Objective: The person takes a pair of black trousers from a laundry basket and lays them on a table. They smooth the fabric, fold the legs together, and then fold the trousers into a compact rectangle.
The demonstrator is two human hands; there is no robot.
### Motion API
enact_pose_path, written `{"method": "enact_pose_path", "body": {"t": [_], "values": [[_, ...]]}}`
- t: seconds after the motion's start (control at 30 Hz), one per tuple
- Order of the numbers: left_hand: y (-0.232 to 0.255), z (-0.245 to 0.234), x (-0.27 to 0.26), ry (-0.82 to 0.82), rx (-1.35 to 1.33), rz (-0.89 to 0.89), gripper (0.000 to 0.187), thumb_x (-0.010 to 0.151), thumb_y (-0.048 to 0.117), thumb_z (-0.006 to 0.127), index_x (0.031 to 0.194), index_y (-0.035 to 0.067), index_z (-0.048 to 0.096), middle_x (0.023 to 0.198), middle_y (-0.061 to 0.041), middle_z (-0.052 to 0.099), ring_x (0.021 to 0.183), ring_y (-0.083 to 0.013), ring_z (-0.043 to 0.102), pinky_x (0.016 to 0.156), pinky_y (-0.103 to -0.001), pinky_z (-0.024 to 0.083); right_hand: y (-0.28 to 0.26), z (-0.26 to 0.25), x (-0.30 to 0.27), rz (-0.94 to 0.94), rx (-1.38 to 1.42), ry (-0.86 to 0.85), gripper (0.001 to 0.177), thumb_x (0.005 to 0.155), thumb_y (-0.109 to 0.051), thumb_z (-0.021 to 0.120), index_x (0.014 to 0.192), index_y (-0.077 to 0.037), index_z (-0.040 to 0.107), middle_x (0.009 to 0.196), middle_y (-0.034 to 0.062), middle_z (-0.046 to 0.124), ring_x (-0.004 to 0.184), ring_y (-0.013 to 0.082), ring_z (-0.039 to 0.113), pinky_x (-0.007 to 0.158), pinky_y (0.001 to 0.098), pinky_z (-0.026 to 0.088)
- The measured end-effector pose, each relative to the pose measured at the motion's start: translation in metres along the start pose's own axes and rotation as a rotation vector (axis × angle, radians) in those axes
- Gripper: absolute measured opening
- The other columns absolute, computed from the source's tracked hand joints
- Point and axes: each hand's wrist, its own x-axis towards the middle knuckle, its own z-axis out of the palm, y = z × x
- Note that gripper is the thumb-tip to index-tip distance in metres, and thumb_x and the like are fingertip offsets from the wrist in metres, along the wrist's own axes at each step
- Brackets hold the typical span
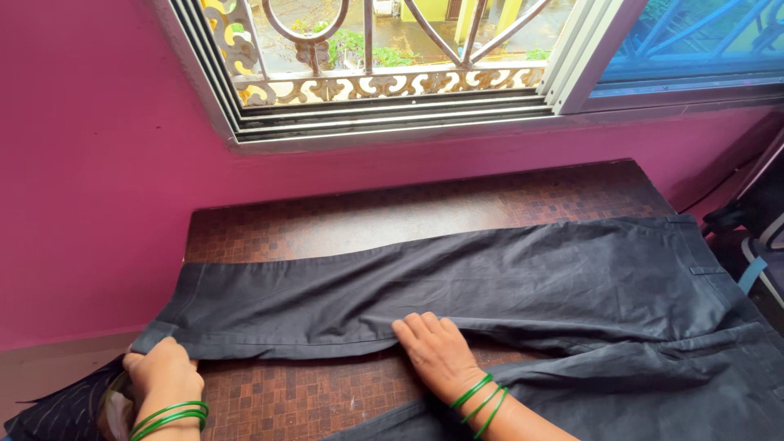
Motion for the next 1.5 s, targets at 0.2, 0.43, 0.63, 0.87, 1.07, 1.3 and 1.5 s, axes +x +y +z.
{"method": "enact_pose_path", "body": {"t": [0.2, 0.43, 0.63, 0.87, 1.07, 1.3, 1.5], "values": [[0.062, 0.019, -0.119, -0.008, 0.595, 0.989, 0.071, 0.068, 0.014, 0.066, 0.137, 0.01, 0.045, 0.132, -0.017, 0.047, 0.128, -0.0358, 0.045, 0.109, -0.053, 0.038, 0.015, -0.008, -0.01, 0.015, 0.016, 0.065, 0.033, 0.083, -0.012, 0.059, 0.116, -0.011, 0.06, 0.103, 0.0019, 0.061, 0.09, 0.02, 0.058, 0.073, 0.0339, 0.046], [0.036, 0.042, -0.272, -1.094, 0.875, 1.303, 0.094, 0.075, 0.027, 0.077, 0.158, 0.034, 0.033, 0.17, -0.008, 0.019, 0.154, -0.0343, 0.014, 0.116, -0.06, 0.017, 0.02, -0.022, -0.025, -0.01, 0.16, 0.123, 0.036, 0.084, -0.01, 0.062, 0.12, -0.009, 0.06, 0.119, 0.0069, 0.063, 0.106, 0.0241, 0.062, 0.084, 0.0358, 0.049], [-0.016, 0.048, -0.276, -1.137, 0.841, 1.387, 0.07, 0.089, 0.029, 0.064, 0.155, 0.036, 0.043, 0.17, -0.007, 0.021, 0.151, -0.0327, 0.015, 0.116, -0.062, 0.013, 0.035, -0.046, -0.068, 0.178, 0.233, 0.139, 0.038, 0.082, -0.016, 0.07, 0.118, -0.008, 0.061, 0.125, 0.0109, 0.061, 0.117, 0.0313, 0.058, 0.098, 0.0434, 0.044], [-0.012, 0.03, -0.276, -1.206, 0.91, 1.453, 0.065, 0.092, 0.041, 0.057, 0.155, 0.034, 0.043, 0.17, -0.009, 0.015, 0.155, -0.0371, 0.012, 0.112, -0.064, 0.008, 0.054, -0.05, -0.116, 0.4, 0.072, -0.116, 0.047, 0.09, -0.041, 0.062, 0.132, -0.02, 0.062, 0.15, 0.0107, 0.049, 0.142, 0.0355, 0.039, 0.108, 0.0643, 0.023], [0.023, 0.033, -0.276, -1.304, 1.121, 1.275, 0.054, 0.097, 0.049, 0.048, 0.15, 0.038, 0.042, 0.165, 0.0, 0.031, 0.153, -0.0232, 0.028, 0.118, -0.05, 0.027, 0.068, -0.051, -0.126, 0.533, 0.107, -0.243, 0.048, 0.096, -0.05, 0.054, 0.139, -0.029, 0.058, 0.149, 0.0003, 0.053, 0.138, 0.0204, 0.046, 0.117, 0.058, 0.025], [0.032, 0.081, -0.272, -1.024, 1.02, 1.454, 0.061, 0.092, 0.051, 0.052, 0.152, 0.04, 0.045, 0.167, -0.013, 0.024, 0.151, -0.0367, 0.016, 0.113, -0.062, 0.016, 0.141, -0.05, -0.122, 0.807, -0.161, 0.019, 0.057, 0.093, -0.053, 0.053, 0.144, -0.027, 0.051, 0.155, 0.0092, 0.044, 0.143, 0.0337, 0.038, 0.108, 0.0696, 0.025], [0.018, 0.106, -0.289, -0.984, 1.18, 1.387, 0.068, 0.09, 0.058, 0.053, 0.154, 0.045, 0.037, 0.171, -0.014, 0.012, 0.154, -0.0396, 0.008, 0.115, -0.066, 0.011, 0.158, -0.035, -0.142, 1.106, -0.221, -0.326, 0.07, 0.09, -0.065, 0.05, 0.153, -0.038, 0.035, 0.165, 0.0106, 0.022, 0.151, 0.0417, 0.018, 0.108, 0.0767, 0.018]]}}
